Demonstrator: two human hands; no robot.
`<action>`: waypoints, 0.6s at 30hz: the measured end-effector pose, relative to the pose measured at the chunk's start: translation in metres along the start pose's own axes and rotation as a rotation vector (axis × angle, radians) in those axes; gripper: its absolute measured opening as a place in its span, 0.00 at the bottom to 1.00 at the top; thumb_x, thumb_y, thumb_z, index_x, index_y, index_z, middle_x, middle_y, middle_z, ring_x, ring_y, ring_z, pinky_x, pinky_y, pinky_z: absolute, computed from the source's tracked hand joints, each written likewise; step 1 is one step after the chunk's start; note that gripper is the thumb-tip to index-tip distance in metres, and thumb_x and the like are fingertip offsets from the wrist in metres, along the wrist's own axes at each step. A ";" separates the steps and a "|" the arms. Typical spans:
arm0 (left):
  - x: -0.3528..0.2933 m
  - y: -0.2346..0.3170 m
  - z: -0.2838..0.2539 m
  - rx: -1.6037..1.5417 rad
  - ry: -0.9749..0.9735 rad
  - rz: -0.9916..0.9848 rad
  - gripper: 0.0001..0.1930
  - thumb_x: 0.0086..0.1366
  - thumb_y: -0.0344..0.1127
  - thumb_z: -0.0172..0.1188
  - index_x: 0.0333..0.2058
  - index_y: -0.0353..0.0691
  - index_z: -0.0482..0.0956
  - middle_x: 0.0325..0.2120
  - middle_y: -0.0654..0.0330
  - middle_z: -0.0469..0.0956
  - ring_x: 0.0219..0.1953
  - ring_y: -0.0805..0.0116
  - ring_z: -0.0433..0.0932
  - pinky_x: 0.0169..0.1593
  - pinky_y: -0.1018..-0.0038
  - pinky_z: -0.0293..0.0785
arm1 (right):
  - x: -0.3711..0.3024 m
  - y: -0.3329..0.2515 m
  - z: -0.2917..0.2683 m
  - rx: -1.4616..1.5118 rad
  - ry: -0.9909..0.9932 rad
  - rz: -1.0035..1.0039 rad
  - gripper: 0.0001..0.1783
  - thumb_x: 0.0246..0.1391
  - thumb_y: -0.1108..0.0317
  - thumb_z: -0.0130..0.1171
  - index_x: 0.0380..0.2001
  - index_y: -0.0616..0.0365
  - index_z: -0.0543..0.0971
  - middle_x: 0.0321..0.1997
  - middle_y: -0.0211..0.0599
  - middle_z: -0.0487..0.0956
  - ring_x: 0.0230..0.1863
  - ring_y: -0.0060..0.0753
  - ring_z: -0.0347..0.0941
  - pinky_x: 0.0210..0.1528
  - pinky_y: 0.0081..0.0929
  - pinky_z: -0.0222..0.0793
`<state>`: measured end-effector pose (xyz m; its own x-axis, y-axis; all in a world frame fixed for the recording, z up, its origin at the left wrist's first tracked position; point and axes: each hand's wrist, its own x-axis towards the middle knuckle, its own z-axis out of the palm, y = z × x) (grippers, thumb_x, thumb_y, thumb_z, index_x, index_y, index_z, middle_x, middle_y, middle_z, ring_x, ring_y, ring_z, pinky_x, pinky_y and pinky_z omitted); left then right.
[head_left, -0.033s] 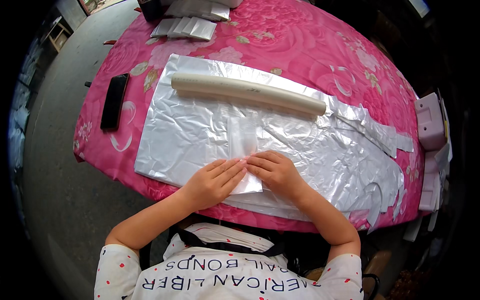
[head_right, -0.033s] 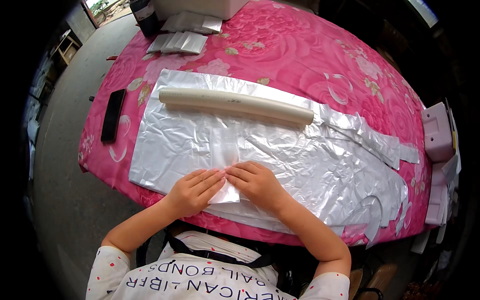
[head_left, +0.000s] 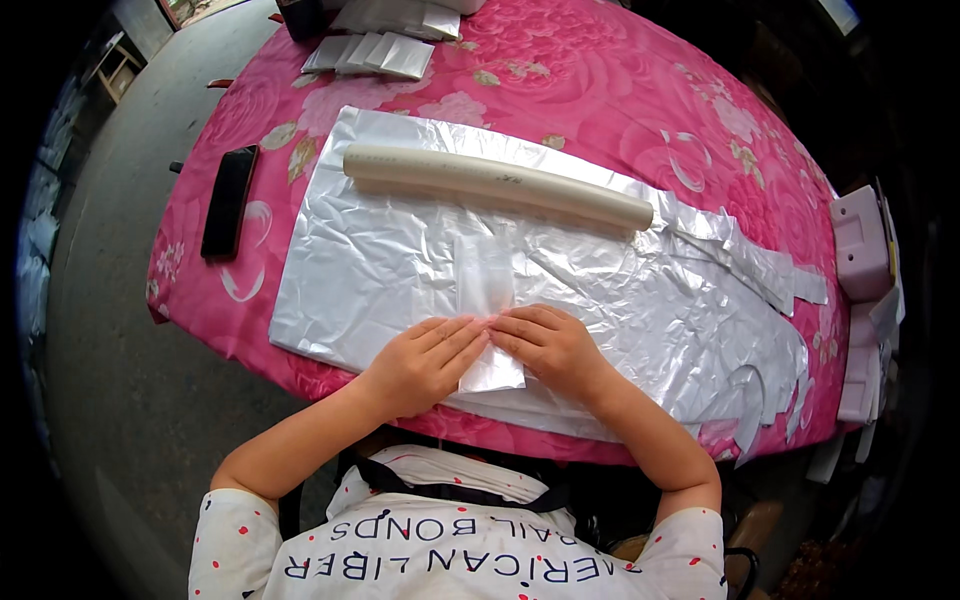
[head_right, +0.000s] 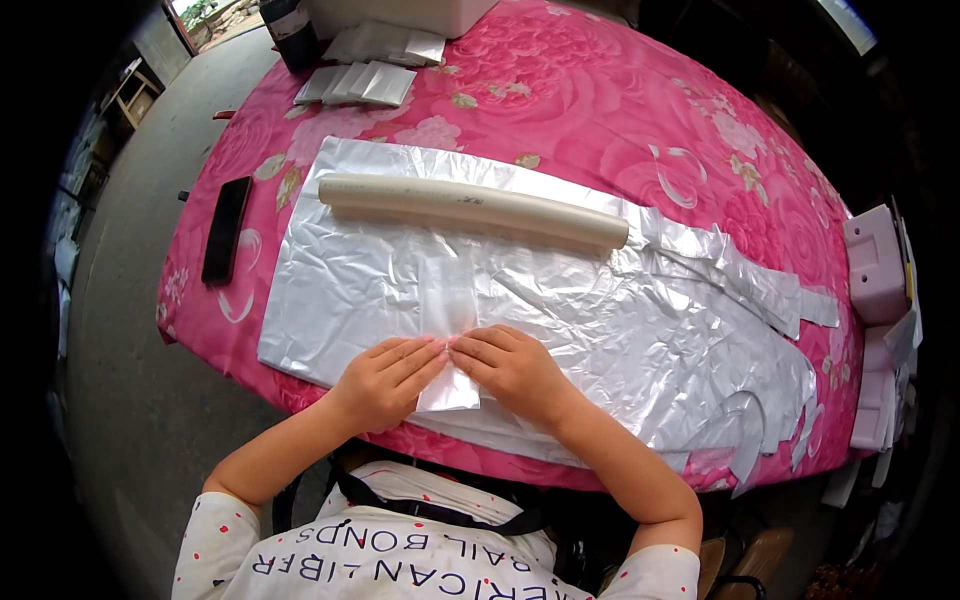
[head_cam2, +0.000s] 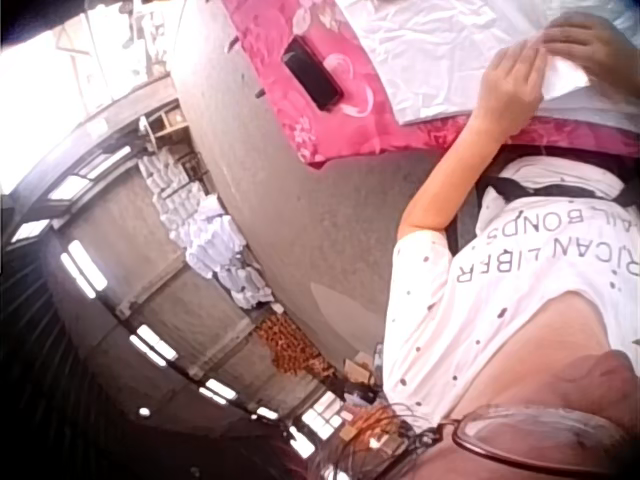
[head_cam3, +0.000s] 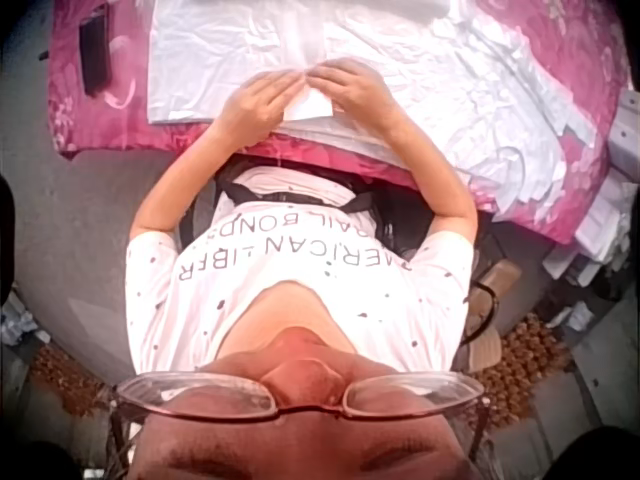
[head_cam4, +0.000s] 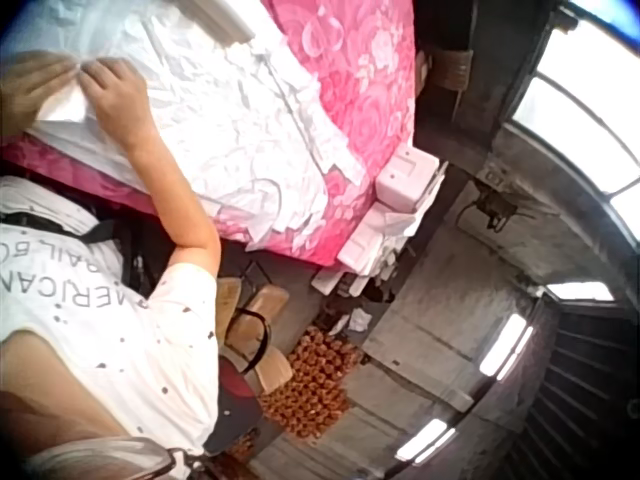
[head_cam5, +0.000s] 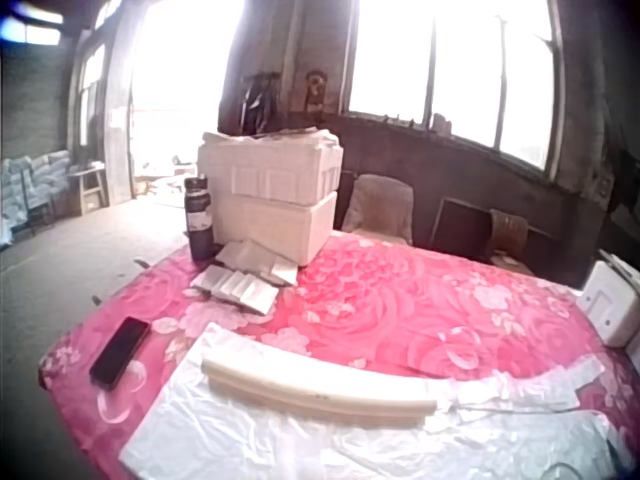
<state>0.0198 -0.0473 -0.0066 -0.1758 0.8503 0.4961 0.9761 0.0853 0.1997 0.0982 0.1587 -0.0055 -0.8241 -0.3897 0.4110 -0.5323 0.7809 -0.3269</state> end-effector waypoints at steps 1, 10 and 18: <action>-0.004 -0.003 0.002 -0.015 -0.018 -0.022 0.16 0.48 0.27 0.56 0.39 0.32 0.75 0.41 0.53 0.76 0.44 0.61 0.76 0.47 0.68 0.72 | 0.000 -0.001 0.000 0.003 0.007 -0.002 0.15 0.40 0.73 0.55 0.36 0.58 0.78 0.43 0.33 0.77 0.45 0.34 0.73 0.45 0.30 0.71; -0.004 -0.003 0.004 -0.172 0.036 -0.229 0.19 0.49 0.26 0.59 0.44 0.34 0.74 0.36 0.55 0.78 0.37 0.64 0.78 0.41 0.71 0.72 | 0.002 0.002 -0.003 0.225 0.071 0.276 0.15 0.36 0.76 0.61 0.33 0.55 0.80 0.33 0.30 0.79 0.32 0.32 0.74 0.34 0.27 0.70; 0.019 -0.013 0.006 -0.408 0.032 -0.828 0.30 0.55 0.31 0.60 0.54 0.26 0.62 0.19 0.53 0.77 0.18 0.65 0.76 0.26 0.77 0.70 | 0.044 0.014 -0.016 0.611 -0.198 1.027 0.12 0.52 0.63 0.57 0.27 0.63 0.79 0.18 0.31 0.76 0.17 0.19 0.71 0.22 0.18 0.64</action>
<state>0.0043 -0.0290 -0.0053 -0.8071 0.5845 0.0836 0.4177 0.4651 0.7805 0.0576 0.1604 0.0212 -0.9031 0.1661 -0.3959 0.4276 0.4315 -0.7943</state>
